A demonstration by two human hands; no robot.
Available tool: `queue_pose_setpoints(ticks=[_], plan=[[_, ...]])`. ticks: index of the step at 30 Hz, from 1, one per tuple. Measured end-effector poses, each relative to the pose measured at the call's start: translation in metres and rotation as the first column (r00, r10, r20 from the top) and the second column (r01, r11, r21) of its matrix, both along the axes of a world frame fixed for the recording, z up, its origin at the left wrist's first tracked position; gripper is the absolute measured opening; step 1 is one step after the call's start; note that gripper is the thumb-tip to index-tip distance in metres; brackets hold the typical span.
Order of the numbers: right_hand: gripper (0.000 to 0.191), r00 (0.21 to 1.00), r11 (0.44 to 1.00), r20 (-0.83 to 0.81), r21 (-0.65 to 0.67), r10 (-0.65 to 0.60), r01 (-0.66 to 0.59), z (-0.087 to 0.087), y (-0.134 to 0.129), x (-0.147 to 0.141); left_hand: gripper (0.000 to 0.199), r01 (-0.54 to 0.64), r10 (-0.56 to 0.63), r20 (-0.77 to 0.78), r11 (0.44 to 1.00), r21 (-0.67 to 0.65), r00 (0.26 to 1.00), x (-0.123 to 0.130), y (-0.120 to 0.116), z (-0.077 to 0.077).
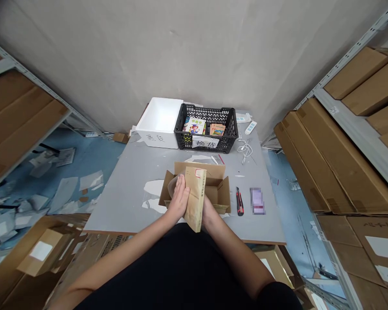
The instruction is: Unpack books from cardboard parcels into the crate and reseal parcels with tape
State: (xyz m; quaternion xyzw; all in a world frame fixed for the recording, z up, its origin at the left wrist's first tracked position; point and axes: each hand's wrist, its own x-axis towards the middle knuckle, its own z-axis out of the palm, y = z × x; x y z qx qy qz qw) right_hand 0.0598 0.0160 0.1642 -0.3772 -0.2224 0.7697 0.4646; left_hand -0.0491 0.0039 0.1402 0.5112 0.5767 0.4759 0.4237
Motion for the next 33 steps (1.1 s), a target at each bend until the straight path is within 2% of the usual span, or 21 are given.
queue_pose_setpoints(ticks=[3,6,10,13,15,18,21,25,29,33], plan=[[0.044,1.0,1.0,-0.018,0.004,0.024,-0.024,-0.003,0.0,-0.006,0.059,0.001,-0.001,-0.015,1.0,0.013,1.0,0.0,0.004,0.003],[0.037,0.999,0.999,-0.037,0.016,0.04,-0.039,-0.006,0.002,-0.006,0.053,0.013,-0.011,0.119,1.0,-0.019,0.993,0.001,0.004,0.018],[0.028,0.999,0.997,-0.023,0.057,-0.043,0.044,-0.005,0.012,0.003,0.06,0.091,-0.038,0.42,0.99,-0.107,0.907,0.002,-0.003,0.047],[0.027,0.994,0.991,-0.003,0.078,-0.112,0.112,-0.003,0.02,0.013,0.062,0.152,-0.086,0.47,0.983,-0.104,0.879,-0.004,-0.006,0.064],[0.03,0.986,0.983,0.016,0.081,-0.166,0.164,-0.002,0.024,0.02,0.058,0.183,-0.124,0.444,0.979,-0.092,0.887,-0.011,-0.004,0.067],[0.033,0.974,0.973,0.049,0.07,-0.223,0.22,-0.002,0.027,0.028,0.054,0.148,-0.095,0.399,0.984,-0.104,0.912,-0.02,0.003,0.061],[0.035,0.974,0.977,0.084,0.065,-0.21,0.205,0.001,0.026,0.034,0.054,0.065,0.004,0.459,0.989,-0.135,0.888,-0.026,0.01,0.049],[0.039,0.988,0.991,0.119,0.107,-0.094,0.081,0.009,0.025,0.042,0.058,-0.03,0.109,0.522,0.987,-0.157,0.846,-0.032,0.016,0.04],[0.042,0.972,0.992,0.231,0.101,0.051,-0.076,0.011,0.027,0.05,0.052,-0.143,0.199,0.452,0.977,-0.156,0.869,-0.04,0.021,0.034],[0.051,0.935,0.975,0.313,0.093,0.165,-0.203,0.012,0.033,0.053,0.052,-0.195,0.263,0.409,0.96,-0.201,0.874,-0.047,0.027,0.023]])
